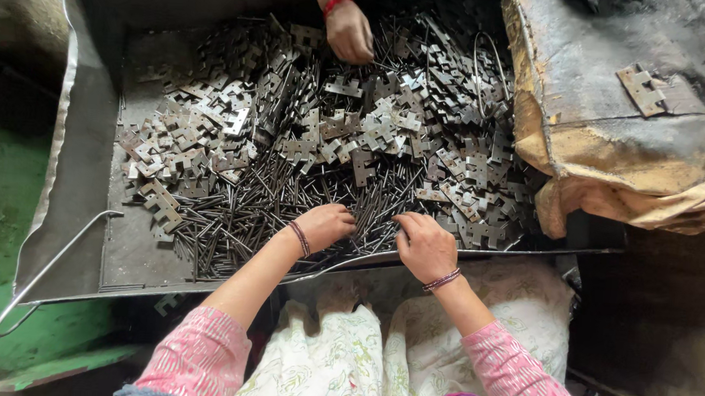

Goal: The person sits on the floor and repeatedly picks up small metal plates and pins from a large bin, inserts the pins into the plates, and places the assembled units back into the bin. The task is performed by hand without tools.

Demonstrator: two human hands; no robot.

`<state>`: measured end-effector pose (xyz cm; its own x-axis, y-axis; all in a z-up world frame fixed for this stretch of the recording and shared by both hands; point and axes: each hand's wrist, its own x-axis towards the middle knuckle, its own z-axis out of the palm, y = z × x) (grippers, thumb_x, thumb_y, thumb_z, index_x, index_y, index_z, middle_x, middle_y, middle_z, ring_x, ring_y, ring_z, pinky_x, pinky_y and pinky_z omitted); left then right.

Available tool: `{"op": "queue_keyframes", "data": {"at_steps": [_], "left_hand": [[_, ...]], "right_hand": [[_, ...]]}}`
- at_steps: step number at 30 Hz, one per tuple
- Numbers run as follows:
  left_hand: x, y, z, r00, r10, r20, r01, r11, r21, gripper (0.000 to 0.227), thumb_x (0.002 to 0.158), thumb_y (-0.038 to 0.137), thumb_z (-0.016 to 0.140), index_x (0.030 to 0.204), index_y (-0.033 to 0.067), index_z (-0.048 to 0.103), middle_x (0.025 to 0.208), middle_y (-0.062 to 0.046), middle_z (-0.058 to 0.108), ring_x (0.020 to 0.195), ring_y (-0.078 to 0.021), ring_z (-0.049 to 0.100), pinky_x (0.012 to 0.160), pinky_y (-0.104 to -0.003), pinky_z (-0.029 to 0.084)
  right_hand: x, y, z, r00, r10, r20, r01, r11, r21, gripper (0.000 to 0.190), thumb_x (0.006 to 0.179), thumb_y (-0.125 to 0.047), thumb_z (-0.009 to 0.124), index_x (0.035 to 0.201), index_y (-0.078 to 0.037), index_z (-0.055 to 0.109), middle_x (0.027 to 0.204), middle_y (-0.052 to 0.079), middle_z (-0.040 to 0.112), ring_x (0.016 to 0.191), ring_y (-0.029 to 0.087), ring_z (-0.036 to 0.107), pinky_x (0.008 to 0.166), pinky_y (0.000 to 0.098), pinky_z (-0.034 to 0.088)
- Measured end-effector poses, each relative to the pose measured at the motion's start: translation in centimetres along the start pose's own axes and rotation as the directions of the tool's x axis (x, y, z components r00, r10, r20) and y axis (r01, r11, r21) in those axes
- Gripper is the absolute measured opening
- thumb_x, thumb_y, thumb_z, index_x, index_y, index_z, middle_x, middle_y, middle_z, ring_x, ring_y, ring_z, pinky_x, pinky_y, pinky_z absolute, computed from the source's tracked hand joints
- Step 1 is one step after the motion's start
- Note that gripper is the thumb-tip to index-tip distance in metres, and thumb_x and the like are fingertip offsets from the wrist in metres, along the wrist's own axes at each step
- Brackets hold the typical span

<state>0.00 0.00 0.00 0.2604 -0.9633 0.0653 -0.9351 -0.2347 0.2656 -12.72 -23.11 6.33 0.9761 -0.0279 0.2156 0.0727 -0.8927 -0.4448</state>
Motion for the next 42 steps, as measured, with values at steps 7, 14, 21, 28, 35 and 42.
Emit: {"op": "queue_keyframes", "data": {"at_steps": [7, 14, 21, 28, 35, 42], "left_hand": [[0.4, -1.0, -1.1, 0.726, -0.673, -0.143, 0.419, 0.597, -0.684, 0.024, 0.084, 0.018, 0.081, 0.105, 0.0073, 0.079, 0.097, -0.009, 0.079, 0.084, -0.0222, 0.077, 0.075, -0.033, 0.062], [-0.1, -1.3, 1.0, 0.458, -0.888, -0.043, 0.579, 0.335, -0.744, 0.051, 0.070, 0.020, 0.089, 0.117, 0.0065, 0.075, 0.105, -0.015, 0.078, 0.086, -0.0215, 0.076, 0.080, -0.034, 0.059], [-0.1, -0.9, 2.2, 0.414, -0.909, -0.046, 0.618, 0.318, -0.719, 0.042, 0.083, 0.016, 0.080, 0.124, 0.0085, 0.072, 0.106, -0.016, 0.078, 0.090, -0.0239, 0.077, 0.082, -0.034, 0.060], [0.5, 1.5, -0.1, 0.437, -0.898, -0.058, 0.439, 0.270, -0.857, 0.040, 0.085, 0.007, 0.073, 0.125, 0.0107, 0.071, 0.100, -0.010, 0.079, 0.086, -0.0142, 0.077, 0.076, -0.028, 0.059], [1.2, 1.9, 0.5, 0.358, -0.931, 0.077, 0.396, 0.076, -0.915, 0.039, 0.076, 0.002, 0.084, 0.113, 0.0087, 0.075, 0.094, -0.005, 0.077, 0.081, -0.0101, 0.071, 0.072, -0.027, 0.058], [0.5, 1.1, 2.2, 0.273, -0.953, 0.129, 0.386, -0.015, -0.923, 0.038, 0.073, 0.003, 0.087, 0.109, 0.0062, 0.077, 0.092, -0.003, 0.077, 0.078, -0.0096, 0.070, 0.071, -0.026, 0.058]], "right_hand": [[3.6, 6.0, 0.9, 0.974, 0.069, 0.217, -0.089, 0.992, 0.087, 0.033, 0.087, -0.020, 0.066, 0.117, -0.010, 0.073, 0.114, 0.014, 0.070, 0.107, 0.033, 0.066, 0.094, 0.0439, 0.054], [6.4, 11.3, 3.5, 0.921, 0.177, 0.346, -0.017, 0.908, -0.419, 0.034, 0.076, -0.021, 0.079, 0.104, -0.006, 0.067, 0.119, 0.014, 0.060, 0.115, 0.035, 0.059, 0.093, 0.0438, 0.055], [6.0, 11.9, 4.1, 0.962, 0.109, 0.250, -0.049, 0.971, -0.232, 0.025, 0.080, -0.017, 0.077, 0.103, -0.008, 0.071, 0.117, 0.009, 0.062, 0.115, 0.032, 0.061, 0.092, 0.0451, 0.055], [6.1, 10.1, 2.9, 0.977, 0.027, 0.214, 0.005, 0.989, -0.150, 0.025, 0.078, -0.013, 0.074, 0.102, -0.009, 0.072, 0.117, 0.007, 0.063, 0.114, 0.030, 0.061, 0.090, 0.0439, 0.055], [6.1, 10.4, 3.5, 0.983, -0.014, 0.182, 0.054, 0.975, -0.217, 0.026, 0.077, -0.009, 0.072, 0.103, -0.008, 0.070, 0.121, 0.009, 0.062, 0.112, 0.033, 0.060, 0.090, 0.0438, 0.055], [6.0, 11.3, 4.0, 0.974, 0.117, 0.195, -0.043, 0.937, -0.346, 0.016, 0.083, -0.019, 0.073, 0.096, -0.009, 0.072, 0.109, 0.010, 0.066, 0.105, 0.033, 0.065, 0.086, 0.0456, 0.057]]}}
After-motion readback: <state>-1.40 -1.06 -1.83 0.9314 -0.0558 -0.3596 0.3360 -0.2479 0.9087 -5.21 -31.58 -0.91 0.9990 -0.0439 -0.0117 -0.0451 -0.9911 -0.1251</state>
